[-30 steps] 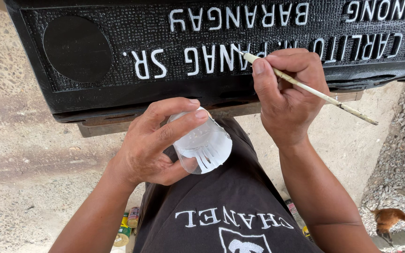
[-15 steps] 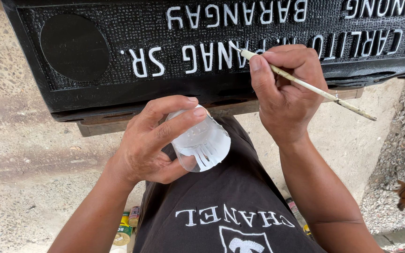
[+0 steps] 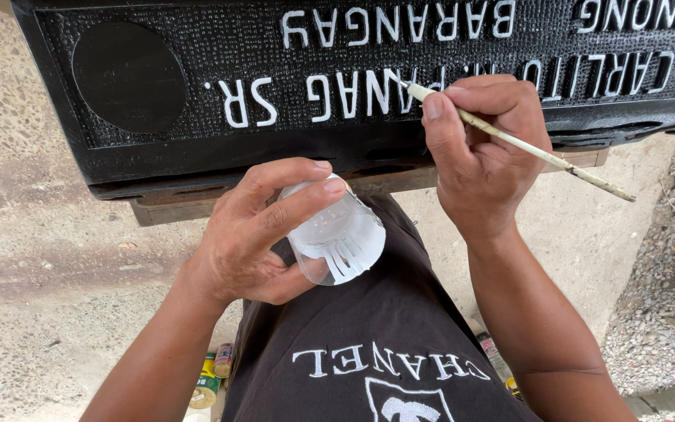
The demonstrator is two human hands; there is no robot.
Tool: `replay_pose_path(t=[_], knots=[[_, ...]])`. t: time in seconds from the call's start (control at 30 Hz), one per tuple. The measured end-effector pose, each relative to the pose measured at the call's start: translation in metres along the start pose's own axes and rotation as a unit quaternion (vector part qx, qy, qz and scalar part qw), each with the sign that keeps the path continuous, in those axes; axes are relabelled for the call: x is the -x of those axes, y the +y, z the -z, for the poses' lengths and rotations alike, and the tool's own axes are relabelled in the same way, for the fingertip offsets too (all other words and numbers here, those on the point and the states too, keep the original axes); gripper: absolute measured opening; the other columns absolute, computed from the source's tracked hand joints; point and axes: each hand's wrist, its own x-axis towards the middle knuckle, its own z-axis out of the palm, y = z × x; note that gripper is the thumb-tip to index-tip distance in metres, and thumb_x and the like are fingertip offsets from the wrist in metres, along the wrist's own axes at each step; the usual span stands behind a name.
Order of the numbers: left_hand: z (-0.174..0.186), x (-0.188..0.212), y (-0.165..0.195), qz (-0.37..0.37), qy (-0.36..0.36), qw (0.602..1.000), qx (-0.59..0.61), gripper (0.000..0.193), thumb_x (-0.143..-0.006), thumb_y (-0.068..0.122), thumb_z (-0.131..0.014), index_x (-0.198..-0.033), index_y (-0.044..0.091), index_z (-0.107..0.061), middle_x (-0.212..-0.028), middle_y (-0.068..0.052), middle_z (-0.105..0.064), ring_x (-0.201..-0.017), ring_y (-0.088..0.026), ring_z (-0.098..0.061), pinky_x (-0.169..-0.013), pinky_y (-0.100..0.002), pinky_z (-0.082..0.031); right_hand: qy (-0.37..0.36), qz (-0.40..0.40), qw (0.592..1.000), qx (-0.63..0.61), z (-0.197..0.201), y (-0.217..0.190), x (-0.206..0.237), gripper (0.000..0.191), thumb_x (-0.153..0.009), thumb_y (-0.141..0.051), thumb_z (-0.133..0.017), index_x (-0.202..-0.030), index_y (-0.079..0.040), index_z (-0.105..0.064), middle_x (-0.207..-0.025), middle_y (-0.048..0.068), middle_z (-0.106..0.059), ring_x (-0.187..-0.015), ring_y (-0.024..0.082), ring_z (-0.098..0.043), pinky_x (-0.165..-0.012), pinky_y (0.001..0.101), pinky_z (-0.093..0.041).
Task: The person paints white paint onto the raised letters of a black carved sign using a small brush held in the right hand, dipping the brush into a small paint container held in the left hand and tracing the letter strokes one by one.
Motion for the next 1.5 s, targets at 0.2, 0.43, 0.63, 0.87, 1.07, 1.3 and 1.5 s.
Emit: replay_pose_path(t=[0.2, 0.43, 0.63, 0.87, 1.07, 1.3, 1.5], knots=[[0.000, 0.000, 0.000, 0.006, -0.004, 1.000, 0.004, 0.065, -0.081, 0.024, -0.078, -0.143, 0.016, -0.060, -0.142, -0.009, -0.056, -0.124, -0.024, -0.068, -0.099, -0.037, -0.064, -0.007, 0.018, 1.000, 0.006, 0.004, 0.003, 0.000, 0.015, -0.112, 0.002, -0.071, -0.107, -0.002, -0.057, -0.093, 0.009, -0.064, -0.060, 0.006, -0.055, -0.047, 0.0168, -0.044], [0.000, -0.001, 0.000, -0.001, -0.001, 1.000, 0.004, 0.061, -0.084, 0.026, -0.079, -0.142, 0.015, -0.061, -0.141, -0.010, -0.056, -0.120, -0.023, -0.068, -0.094, -0.035, -0.065, -0.002, -0.024, 1.000, -0.017, 0.005, -0.007, 0.005, 0.016, -0.115, 0.003, -0.071, -0.108, 0.001, -0.056, -0.097, 0.011, -0.067, -0.065, 0.006, -0.057, -0.053, 0.0177, -0.046], [0.000, -0.002, 0.000, -0.005, 0.000, 1.000, 0.001, 0.062, -0.085, 0.025, -0.079, -0.143, 0.016, -0.060, -0.142, -0.009, -0.056, -0.120, -0.023, -0.068, -0.098, -0.036, -0.065, -0.012, -0.015, 1.000, 0.025, 0.005, -0.009, 0.000, 0.014, -0.112, 0.004, -0.072, -0.110, 0.002, -0.059, -0.097, 0.012, -0.067, -0.066, 0.006, -0.059, -0.054, 0.0180, -0.048], [-0.001, 0.000, 0.000, 0.005, -0.006, 1.000, -0.013, 0.067, -0.078, 0.024, -0.079, -0.142, 0.018, -0.060, -0.142, -0.008, -0.056, -0.124, -0.024, -0.068, -0.098, -0.036, -0.065, -0.022, 0.000, 0.999, 0.024, 0.006, -0.007, -0.001, 0.014, -0.113, 0.003, -0.071, -0.108, 0.000, -0.058, -0.095, 0.011, -0.067, -0.064, 0.006, -0.060, -0.051, 0.0169, -0.048], [-0.001, 0.000, -0.002, -0.001, -0.002, 1.000, 0.007, 0.063, -0.083, 0.025, -0.079, -0.143, 0.017, -0.059, -0.143, -0.009, -0.055, -0.125, -0.023, -0.068, -0.098, -0.035, -0.066, -0.022, 0.002, 0.999, 0.023, 0.006, -0.005, 0.000, 0.015, -0.112, 0.004, -0.072, -0.108, 0.000, -0.058, -0.095, 0.012, -0.067, -0.064, 0.006, -0.059, -0.051, 0.0176, -0.048], [-0.001, -0.001, -0.001, 0.001, 0.000, 1.000, 0.004, 0.063, -0.082, 0.026, -0.079, -0.142, 0.016, -0.060, -0.141, -0.009, -0.057, -0.123, -0.023, -0.068, -0.096, -0.035, -0.066, -0.023, -0.013, 1.000, 0.007, 0.008, -0.007, 0.001, 0.017, -0.112, 0.005, -0.071, -0.103, 0.000, -0.057, -0.096, 0.011, -0.067, -0.065, 0.006, -0.060, -0.052, 0.0180, -0.048], [0.000, 0.000, 0.000, 0.000, 0.000, 1.000, -0.001, 0.061, -0.085, 0.027, -0.079, -0.142, 0.016, -0.060, -0.141, -0.009, -0.057, -0.123, -0.023, -0.068, -0.095, -0.035, -0.066, -0.036, 0.003, 0.999, 0.029, 0.010, -0.005, 0.001, 0.017, -0.110, 0.006, -0.072, -0.104, 0.000, -0.057, -0.094, 0.012, -0.067, -0.065, 0.007, -0.059, -0.052, 0.0184, -0.047]])
